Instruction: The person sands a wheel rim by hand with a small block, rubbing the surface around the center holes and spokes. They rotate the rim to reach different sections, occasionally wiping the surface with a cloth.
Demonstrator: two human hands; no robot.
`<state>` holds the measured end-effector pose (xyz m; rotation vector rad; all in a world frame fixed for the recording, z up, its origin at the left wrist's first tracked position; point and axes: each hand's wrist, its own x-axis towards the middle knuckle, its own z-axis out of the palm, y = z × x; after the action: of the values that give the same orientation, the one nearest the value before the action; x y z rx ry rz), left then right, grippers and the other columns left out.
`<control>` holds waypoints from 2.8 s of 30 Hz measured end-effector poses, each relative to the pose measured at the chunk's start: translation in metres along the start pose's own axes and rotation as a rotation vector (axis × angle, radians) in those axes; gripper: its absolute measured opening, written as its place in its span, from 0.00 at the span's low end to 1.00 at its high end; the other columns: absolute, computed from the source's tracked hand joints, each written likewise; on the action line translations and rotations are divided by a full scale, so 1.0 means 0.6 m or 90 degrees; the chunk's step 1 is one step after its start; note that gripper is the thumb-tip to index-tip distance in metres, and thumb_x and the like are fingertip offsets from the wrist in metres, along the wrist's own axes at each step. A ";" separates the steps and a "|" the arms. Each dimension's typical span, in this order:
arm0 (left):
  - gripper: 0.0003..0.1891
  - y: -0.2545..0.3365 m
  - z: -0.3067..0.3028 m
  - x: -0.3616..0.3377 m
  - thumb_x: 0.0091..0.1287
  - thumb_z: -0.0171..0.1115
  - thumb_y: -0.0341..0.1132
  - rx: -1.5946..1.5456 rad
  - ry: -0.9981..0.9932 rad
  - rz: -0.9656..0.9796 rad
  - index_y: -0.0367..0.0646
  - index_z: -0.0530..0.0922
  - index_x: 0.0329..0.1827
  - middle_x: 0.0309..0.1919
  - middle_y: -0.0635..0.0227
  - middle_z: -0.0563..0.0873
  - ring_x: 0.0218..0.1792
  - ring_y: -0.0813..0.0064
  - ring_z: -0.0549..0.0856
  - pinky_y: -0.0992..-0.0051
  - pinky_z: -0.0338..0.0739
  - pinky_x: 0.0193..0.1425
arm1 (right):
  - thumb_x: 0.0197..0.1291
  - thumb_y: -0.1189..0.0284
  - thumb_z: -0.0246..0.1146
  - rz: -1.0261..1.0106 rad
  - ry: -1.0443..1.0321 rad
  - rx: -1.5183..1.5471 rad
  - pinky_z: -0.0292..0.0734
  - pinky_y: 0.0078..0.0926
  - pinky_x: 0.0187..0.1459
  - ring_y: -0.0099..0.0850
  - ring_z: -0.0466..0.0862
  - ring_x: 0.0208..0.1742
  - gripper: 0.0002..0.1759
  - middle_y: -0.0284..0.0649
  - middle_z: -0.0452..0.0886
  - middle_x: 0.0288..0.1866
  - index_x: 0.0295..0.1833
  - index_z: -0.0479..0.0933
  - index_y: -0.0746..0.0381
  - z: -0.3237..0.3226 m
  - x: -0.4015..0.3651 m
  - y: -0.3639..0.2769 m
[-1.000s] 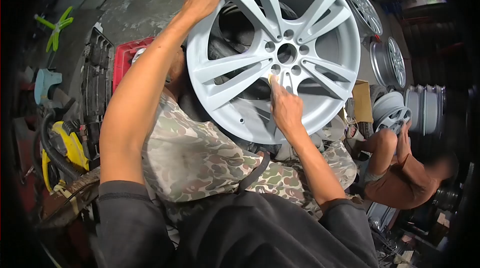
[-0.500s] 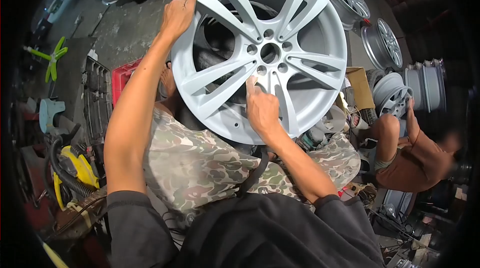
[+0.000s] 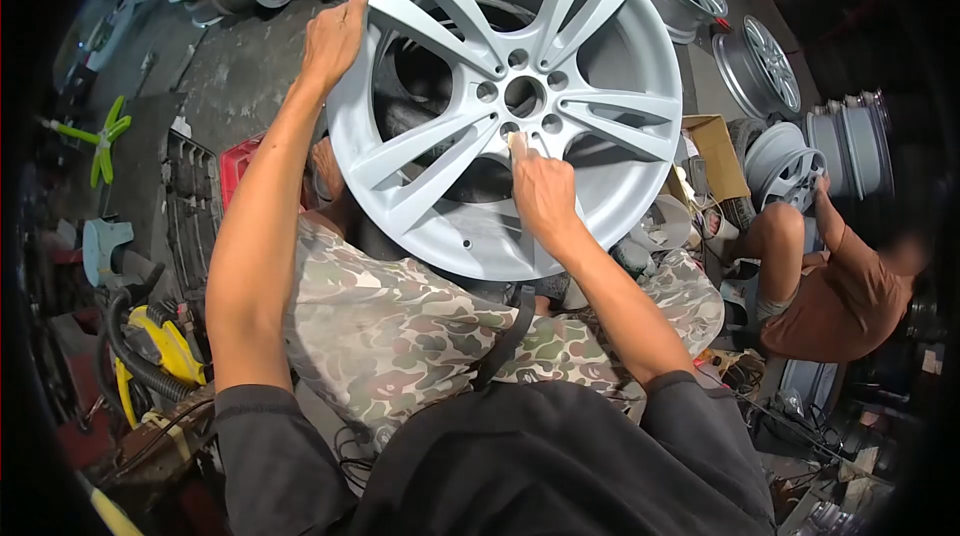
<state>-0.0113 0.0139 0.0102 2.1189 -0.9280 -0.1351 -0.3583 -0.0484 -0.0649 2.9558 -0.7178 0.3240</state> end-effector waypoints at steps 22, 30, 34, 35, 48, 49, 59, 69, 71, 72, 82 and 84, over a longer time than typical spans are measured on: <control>0.41 -0.033 -0.055 -0.129 0.79 0.46 0.66 0.095 -0.088 0.021 0.28 0.85 0.40 0.34 0.33 0.86 0.44 0.31 0.86 0.51 0.77 0.50 | 0.76 0.64 0.57 0.350 -0.123 0.480 0.80 0.50 0.44 0.56 0.87 0.40 0.17 0.55 0.87 0.35 0.56 0.86 0.61 -0.117 -0.053 0.150; 0.46 -0.078 0.001 -0.222 0.81 0.42 0.67 -0.031 -0.057 -0.160 0.24 0.77 0.26 0.20 0.45 0.77 0.27 0.53 0.79 0.50 0.70 0.40 | 0.80 0.62 0.51 0.502 0.052 0.610 0.79 0.41 0.51 0.51 0.88 0.44 0.22 0.58 0.89 0.43 0.58 0.85 0.66 0.048 -0.119 0.100; 0.46 -0.066 -0.001 -0.211 0.81 0.42 0.67 0.020 -0.069 -0.158 0.25 0.79 0.27 0.20 0.43 0.78 0.27 0.53 0.79 0.49 0.70 0.40 | 0.81 0.64 0.51 0.559 0.056 0.649 0.79 0.40 0.51 0.43 0.87 0.44 0.22 0.53 0.90 0.43 0.58 0.84 0.68 0.060 -0.122 0.097; 0.45 -0.073 0.000 -0.201 0.80 0.42 0.67 0.026 -0.053 -0.117 0.25 0.80 0.28 0.22 0.41 0.80 0.27 0.49 0.81 0.48 0.71 0.41 | 0.81 0.64 0.51 0.558 0.068 0.635 0.78 0.40 0.51 0.42 0.87 0.44 0.22 0.53 0.90 0.43 0.57 0.84 0.69 0.065 -0.121 0.092; 0.42 0.014 -0.026 -0.011 0.77 0.46 0.69 0.257 -0.038 0.017 0.33 0.88 0.38 0.35 0.35 0.88 0.43 0.33 0.87 0.43 0.78 0.52 | 0.81 0.66 0.56 0.583 0.020 0.820 0.73 0.34 0.39 0.29 0.78 0.34 0.16 0.38 0.79 0.33 0.54 0.84 0.65 0.058 -0.106 0.003; 0.37 0.029 -0.034 -0.016 0.77 0.51 0.66 0.285 -0.037 0.009 0.35 0.88 0.42 0.38 0.38 0.89 0.44 0.35 0.88 0.45 0.79 0.52 | 0.81 0.66 0.56 0.583 0.025 0.822 0.73 0.34 0.39 0.29 0.78 0.34 0.16 0.38 0.79 0.33 0.54 0.84 0.65 0.045 -0.104 0.013; 0.33 0.112 0.005 -0.136 0.62 0.78 0.47 0.201 -0.206 0.348 0.38 0.80 0.66 0.59 0.53 0.85 0.60 0.50 0.84 0.59 0.79 0.64 | 0.69 0.77 0.64 0.181 0.195 0.397 0.77 0.38 0.44 0.43 0.81 0.39 0.12 0.48 0.77 0.36 0.54 0.87 0.67 -0.008 -0.025 0.003; 0.44 0.104 0.044 -0.158 0.53 0.82 0.46 0.402 -0.283 0.381 0.32 0.73 0.70 0.63 0.50 0.82 0.66 0.51 0.80 0.56 0.70 0.74 | 0.75 0.72 0.57 0.382 0.161 0.400 0.73 0.51 0.48 0.55 0.83 0.47 0.14 0.54 0.82 0.42 0.49 0.85 0.69 0.012 0.021 -0.015; 0.44 0.109 0.043 -0.157 0.53 0.82 0.45 0.406 -0.281 0.363 0.32 0.73 0.70 0.63 0.50 0.82 0.66 0.50 0.80 0.56 0.70 0.74 | 0.76 0.70 0.56 0.384 0.180 0.398 0.74 0.53 0.48 0.56 0.84 0.49 0.15 0.55 0.84 0.45 0.49 0.84 0.69 0.011 0.010 -0.025; 0.44 0.113 0.043 -0.152 0.53 0.82 0.45 0.405 -0.273 0.362 0.32 0.73 0.70 0.63 0.50 0.82 0.66 0.50 0.80 0.56 0.70 0.74 | 0.76 0.68 0.56 0.418 0.180 0.457 0.74 0.54 0.49 0.56 0.84 0.49 0.16 0.55 0.84 0.46 0.49 0.84 0.69 0.005 -0.002 -0.034; 0.43 0.121 0.042 -0.150 0.53 0.82 0.42 0.395 -0.311 0.338 0.32 0.73 0.70 0.63 0.47 0.82 0.66 0.49 0.80 0.57 0.69 0.75 | 0.76 0.65 0.55 0.488 0.150 0.513 0.70 0.53 0.51 0.54 0.84 0.51 0.17 0.51 0.85 0.47 0.44 0.84 0.65 0.013 -0.003 -0.040; 0.42 0.124 0.044 -0.154 0.54 0.81 0.42 0.410 -0.329 0.335 0.31 0.73 0.69 0.63 0.47 0.82 0.67 0.48 0.79 0.58 0.69 0.75 | 0.76 0.65 0.55 0.490 0.154 0.502 0.70 0.53 0.51 0.54 0.84 0.51 0.17 0.52 0.85 0.47 0.44 0.84 0.65 0.013 -0.003 -0.042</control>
<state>-0.1309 0.0276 0.0262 2.3547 -2.0249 -0.1262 -0.3468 -0.0260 -0.0739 2.9850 -2.0602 1.2323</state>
